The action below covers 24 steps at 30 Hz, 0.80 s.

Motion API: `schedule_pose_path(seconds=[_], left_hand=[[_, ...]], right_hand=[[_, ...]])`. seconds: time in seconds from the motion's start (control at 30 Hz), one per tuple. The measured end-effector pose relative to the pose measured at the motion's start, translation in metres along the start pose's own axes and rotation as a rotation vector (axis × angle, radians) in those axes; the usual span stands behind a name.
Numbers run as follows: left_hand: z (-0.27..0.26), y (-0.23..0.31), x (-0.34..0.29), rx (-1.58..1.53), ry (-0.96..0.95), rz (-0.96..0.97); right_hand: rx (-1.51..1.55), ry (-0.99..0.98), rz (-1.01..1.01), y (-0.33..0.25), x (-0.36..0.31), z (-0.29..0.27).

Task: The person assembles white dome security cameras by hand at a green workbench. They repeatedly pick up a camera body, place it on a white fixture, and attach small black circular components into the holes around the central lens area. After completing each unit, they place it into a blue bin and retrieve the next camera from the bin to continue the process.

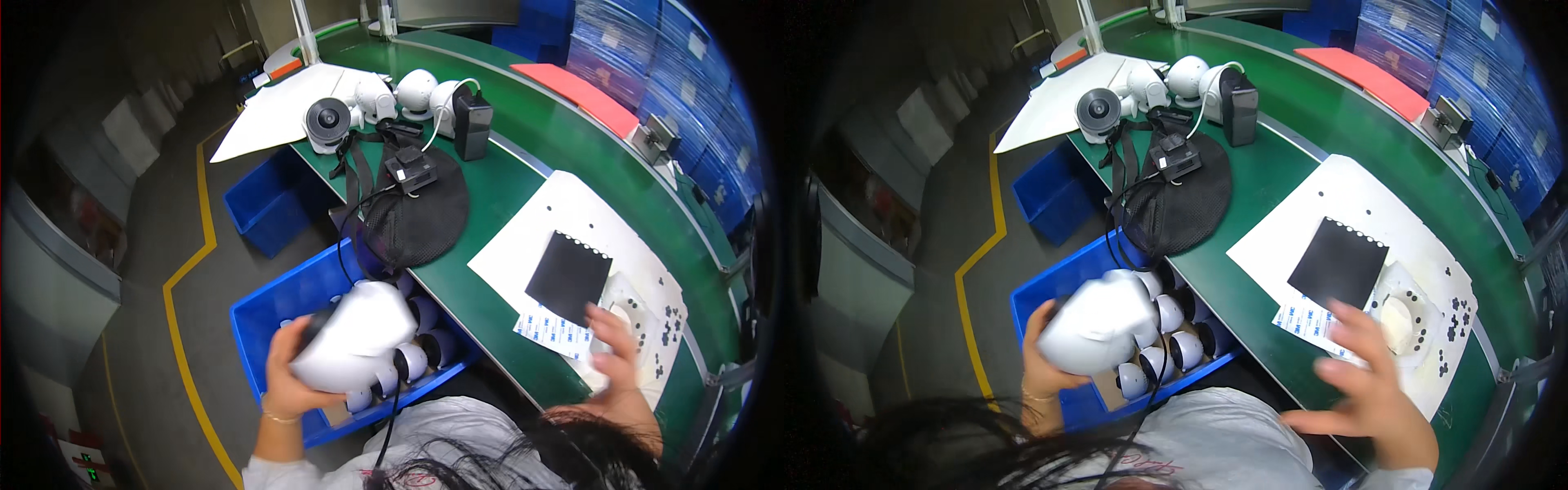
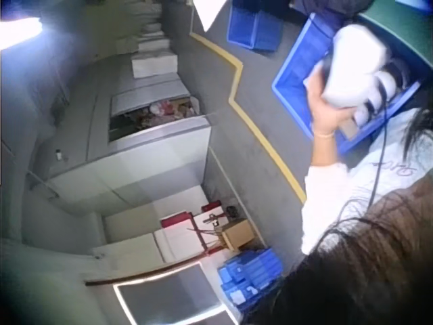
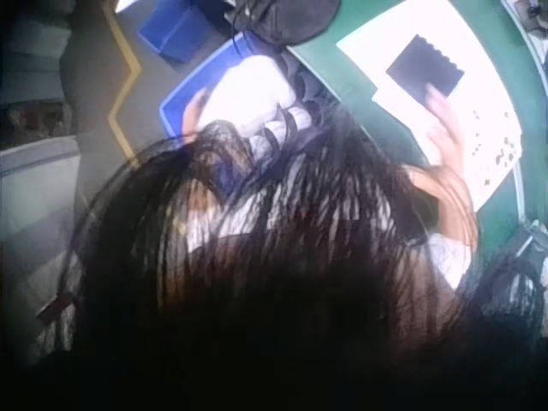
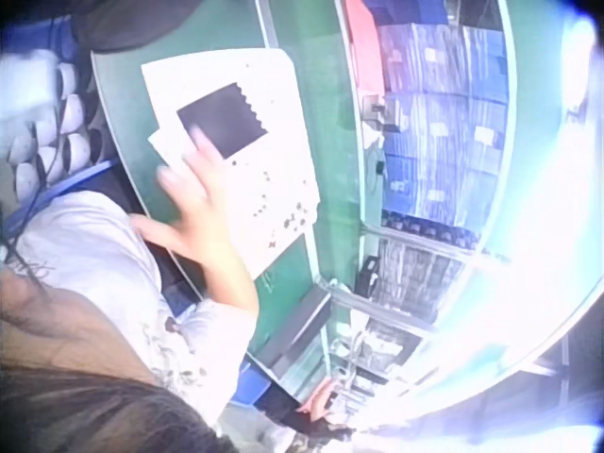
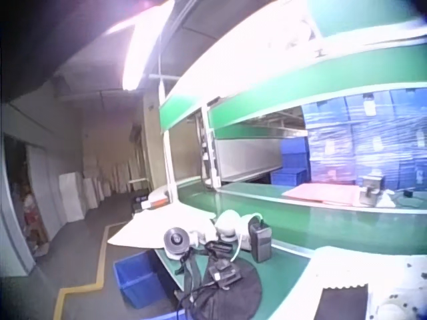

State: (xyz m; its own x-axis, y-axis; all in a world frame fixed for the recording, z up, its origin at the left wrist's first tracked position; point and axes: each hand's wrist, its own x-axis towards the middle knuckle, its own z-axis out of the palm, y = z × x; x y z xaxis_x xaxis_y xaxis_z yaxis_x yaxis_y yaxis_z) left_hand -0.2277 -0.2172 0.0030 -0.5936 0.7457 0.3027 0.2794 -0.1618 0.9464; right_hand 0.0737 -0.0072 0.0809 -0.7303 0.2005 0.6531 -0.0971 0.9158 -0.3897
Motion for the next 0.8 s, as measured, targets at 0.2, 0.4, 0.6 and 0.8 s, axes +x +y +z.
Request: schedule_pose_path(seconds=[0.2,0.4,0.6,0.8], left_hand=[[0.081,0.076,0.066,0.466,-0.271,0.284],[0.069,0.008,0.078,0.083,-0.176,0.328],[-0.031,-0.176,0.023,-0.078,0.834,-0.153],[-0.058,-0.339,-0.129,0.120,0.036,-1.085]], right_hand=[[-0.116,0.014,-0.058,0.022,0.068,0.071],[-0.004,-0.039,0.232,0.058,0.086,0.091],[-0.030,0.430,0.643,0.170,0.089,0.080],[-0.379,0.612,0.725,0.243,0.079,0.071]])
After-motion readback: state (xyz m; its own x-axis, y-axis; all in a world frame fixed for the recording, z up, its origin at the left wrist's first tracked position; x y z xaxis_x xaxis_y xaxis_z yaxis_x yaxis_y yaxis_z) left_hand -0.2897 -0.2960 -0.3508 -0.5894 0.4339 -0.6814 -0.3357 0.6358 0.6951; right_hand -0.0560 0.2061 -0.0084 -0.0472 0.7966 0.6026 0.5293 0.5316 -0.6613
